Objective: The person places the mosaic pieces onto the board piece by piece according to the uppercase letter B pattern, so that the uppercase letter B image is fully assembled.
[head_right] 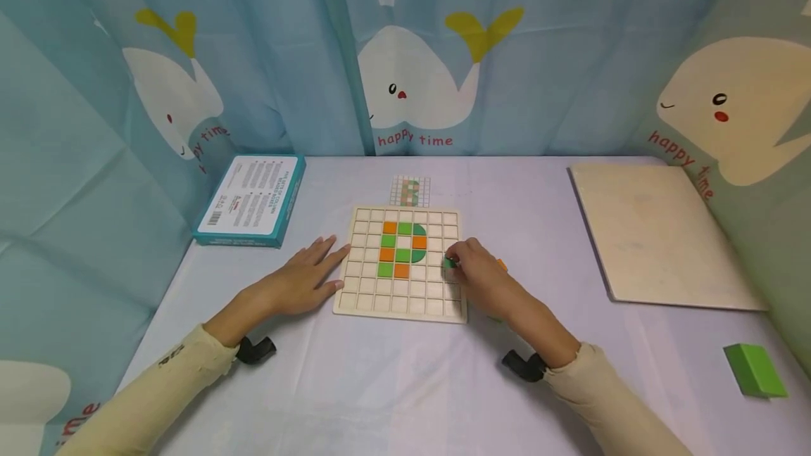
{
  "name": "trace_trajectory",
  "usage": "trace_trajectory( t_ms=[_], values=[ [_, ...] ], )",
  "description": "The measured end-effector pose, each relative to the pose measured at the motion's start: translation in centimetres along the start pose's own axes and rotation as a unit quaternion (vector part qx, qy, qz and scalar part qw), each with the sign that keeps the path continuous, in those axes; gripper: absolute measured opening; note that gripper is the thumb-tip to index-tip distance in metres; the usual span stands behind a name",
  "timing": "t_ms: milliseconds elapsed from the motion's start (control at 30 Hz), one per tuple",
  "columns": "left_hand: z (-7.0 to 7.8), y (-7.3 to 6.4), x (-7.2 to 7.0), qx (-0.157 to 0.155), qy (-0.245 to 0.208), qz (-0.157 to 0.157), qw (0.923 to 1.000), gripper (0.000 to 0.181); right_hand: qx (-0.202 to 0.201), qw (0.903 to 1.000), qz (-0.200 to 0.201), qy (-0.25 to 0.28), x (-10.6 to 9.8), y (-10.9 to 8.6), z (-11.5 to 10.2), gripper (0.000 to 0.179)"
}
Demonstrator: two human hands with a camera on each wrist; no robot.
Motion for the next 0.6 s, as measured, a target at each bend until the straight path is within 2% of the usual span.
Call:
trace_trajectory(
  t_ms=[133, 300, 400, 600],
  values=[
    [-0.1, 0.1, 0.2, -0.001, -0.004, -0.002, 1.0000, 0.070, -0.030, 0.9991, -0.002, -0.029, 1.6, 1.6, -2.0, 0.019],
    [0.0, 0.0, 0.1, 0.001, -0.007, 0.001, 1.0000, 0.070, -0.016, 0.9994, -0.011, -0.030, 3.0, 2.7, -3.0, 0.021],
    [0.0, 0.0, 0.0, 0.002, -0.008, 0.003, 1.0000, 0.070, -0.009, 0.9994, -0.009, -0.032, 3.4, 2.9, -3.3, 0.022],
    [0.0, -0.1, -0.1, 0.000, -0.007, 0.004, 1.0000, 0.070, -0.036, 0.9985, 0.022, -0.036, 3.2, 3.0, -3.8, 0.017]
  ],
)
Point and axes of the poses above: each hand's wrist, its own y-axis towards the middle knuckle, its own x-axis out of the palm, z = x × y, the point moved 8 cm from there along y, towards the middle knuckle, and after that the axes turned 8 degrees about -z, right-handed, at the moved point
